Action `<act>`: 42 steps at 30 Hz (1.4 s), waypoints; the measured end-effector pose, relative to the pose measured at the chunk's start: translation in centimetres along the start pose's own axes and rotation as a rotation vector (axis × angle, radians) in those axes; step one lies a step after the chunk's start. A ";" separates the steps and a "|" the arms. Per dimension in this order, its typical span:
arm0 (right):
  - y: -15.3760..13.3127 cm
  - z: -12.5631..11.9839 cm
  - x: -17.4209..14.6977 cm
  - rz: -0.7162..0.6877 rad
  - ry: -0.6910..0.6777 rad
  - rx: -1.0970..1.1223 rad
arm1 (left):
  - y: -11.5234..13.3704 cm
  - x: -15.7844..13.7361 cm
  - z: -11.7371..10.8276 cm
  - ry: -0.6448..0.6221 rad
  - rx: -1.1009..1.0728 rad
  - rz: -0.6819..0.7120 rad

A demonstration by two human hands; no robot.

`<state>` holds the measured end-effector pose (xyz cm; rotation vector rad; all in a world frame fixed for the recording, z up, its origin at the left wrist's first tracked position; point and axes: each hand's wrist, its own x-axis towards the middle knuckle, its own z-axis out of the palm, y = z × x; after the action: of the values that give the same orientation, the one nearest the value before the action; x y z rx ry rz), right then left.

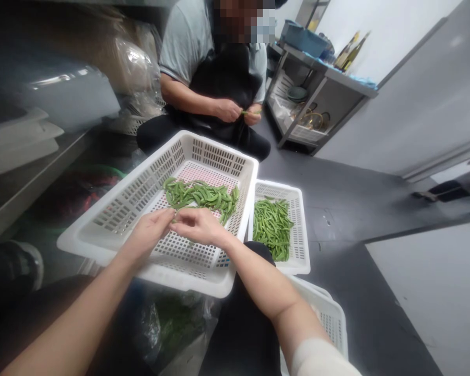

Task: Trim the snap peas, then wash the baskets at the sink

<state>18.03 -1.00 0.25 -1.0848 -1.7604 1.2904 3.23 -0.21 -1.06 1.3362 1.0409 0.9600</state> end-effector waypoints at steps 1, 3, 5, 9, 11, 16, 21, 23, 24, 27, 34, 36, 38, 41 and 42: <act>-0.2 0.0 0.1 -0.048 0.123 -0.005 | -0.1 0.1 0.1 0.009 -0.147 -0.076; -0.3 -0.7 0.6 -0.097 0.408 0.084 | -0.2 0.2 0.0 0.016 -0.414 -0.227; 0.0 -2.4 1.6 -0.084 0.661 0.235 | 0.3 0.3 -0.4 0.041 -0.593 -0.315; 2.1 -5.2 3.8 0.194 0.456 -0.003 | 1.7 0.2 -1.4 0.125 -0.751 -0.344; 3.7 -4.6 4.5 0.349 0.052 -0.495 | 2.2 0.1 -1.7 0.140 -0.751 -0.372; 7.1 -0.6 5.2 0.441 -0.422 -1.198 | 1.8 -0.1 -2.0 0.140 -0.665 -0.431; 7.1 -1.6 5.3 0.446 -0.329 -0.974 | 0.3 0.0 -2.4 0.020 -0.421 -0.376; 6.2 -2.5 5.0 0.509 -0.155 -0.537 | -0.2 0.0 -2.4 -0.057 -0.165 -0.300; 5.7 -2.7 4.7 0.525 -0.062 -0.260 | -0.3 -0.1 -2.2 -0.079 -0.010 -0.243; 4.4 -2.3 3.5 0.486 0.112 0.382 | -0.4 -0.5 -1.6 -0.133 0.375 -0.074; 3.3 0.1 1.9 0.433 0.277 0.639 | -0.8 -0.9 0.0 -0.120 0.586 0.135; 3.3 0.4 1.8 0.440 0.307 0.642 | -1.1 -0.8 0.2 -0.093 0.629 0.197; 3.2 0.7 1.8 0.452 0.302 0.650 | -1.4 -0.8 0.3 -0.070 0.666 0.263; 3.2 1.1 1.6 0.467 0.231 0.622 | -1.4 -0.9 0.4 -0.062 0.689 0.352; 3.1 1.1 1.6 0.463 0.205 0.589 | -1.4 -0.9 0.3 -0.067 0.692 0.373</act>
<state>17.13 0.48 -2.93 -1.2433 -0.9025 1.7523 3.25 -1.22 -2.42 2.1768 1.1434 0.8389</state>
